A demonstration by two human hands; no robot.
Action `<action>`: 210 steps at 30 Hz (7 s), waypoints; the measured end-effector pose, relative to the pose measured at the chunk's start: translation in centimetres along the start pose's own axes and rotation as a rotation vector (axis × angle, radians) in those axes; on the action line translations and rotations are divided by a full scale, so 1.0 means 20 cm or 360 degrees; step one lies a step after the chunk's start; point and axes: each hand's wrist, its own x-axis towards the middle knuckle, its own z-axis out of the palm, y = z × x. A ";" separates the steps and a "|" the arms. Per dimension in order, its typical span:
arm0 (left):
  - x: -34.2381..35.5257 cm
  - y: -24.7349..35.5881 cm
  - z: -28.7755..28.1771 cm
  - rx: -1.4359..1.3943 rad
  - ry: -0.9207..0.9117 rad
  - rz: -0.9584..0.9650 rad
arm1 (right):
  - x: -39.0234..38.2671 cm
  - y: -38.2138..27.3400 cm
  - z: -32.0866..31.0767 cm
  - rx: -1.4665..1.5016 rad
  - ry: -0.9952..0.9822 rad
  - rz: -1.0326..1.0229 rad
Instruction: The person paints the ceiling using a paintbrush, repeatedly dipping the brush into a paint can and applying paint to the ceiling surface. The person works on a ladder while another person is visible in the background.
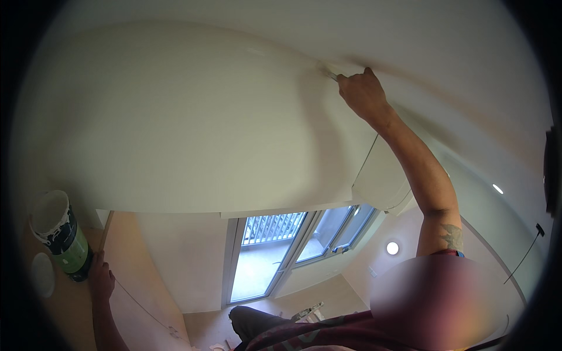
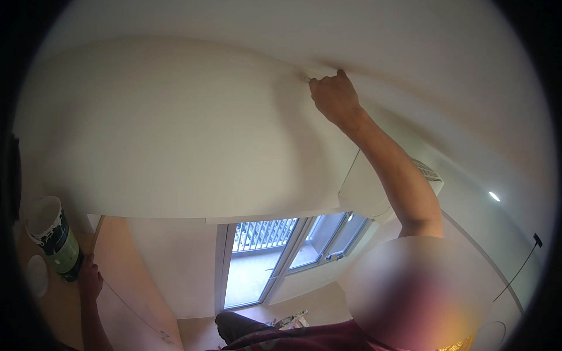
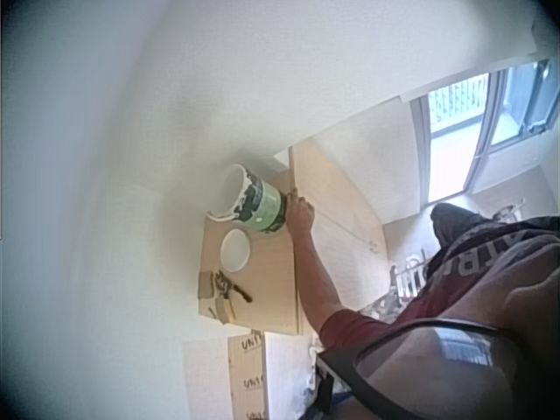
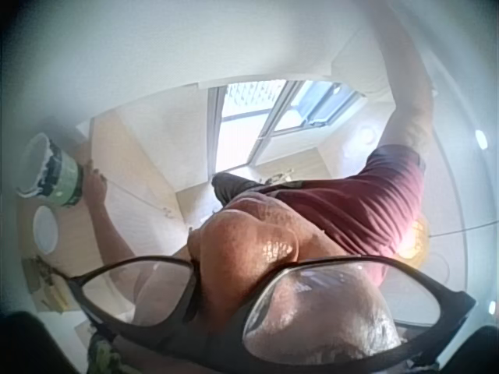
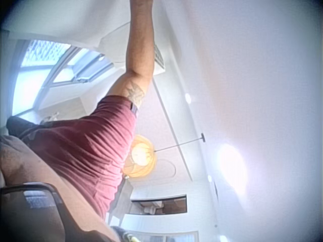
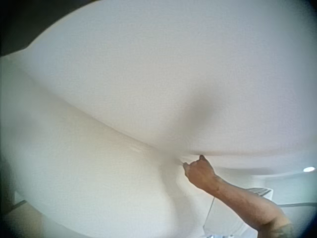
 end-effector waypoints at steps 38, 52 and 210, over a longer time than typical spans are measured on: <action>0.00 0.03 0.04 -0.0069 0.0125 -0.0073 | 0.21 -0.15 -0.35 0.0021 0.0100 -0.0262; 0.01 0.05 0.01 -0.0085 0.0219 -0.0036 | 0.62 -0.62 -0.67 0.0303 0.0693 -0.0486; 0.01 0.07 -0.05 -0.0067 0.0063 -0.0091 | 0.11 -0.09 -0.18 0.0021 0.0169 -0.0038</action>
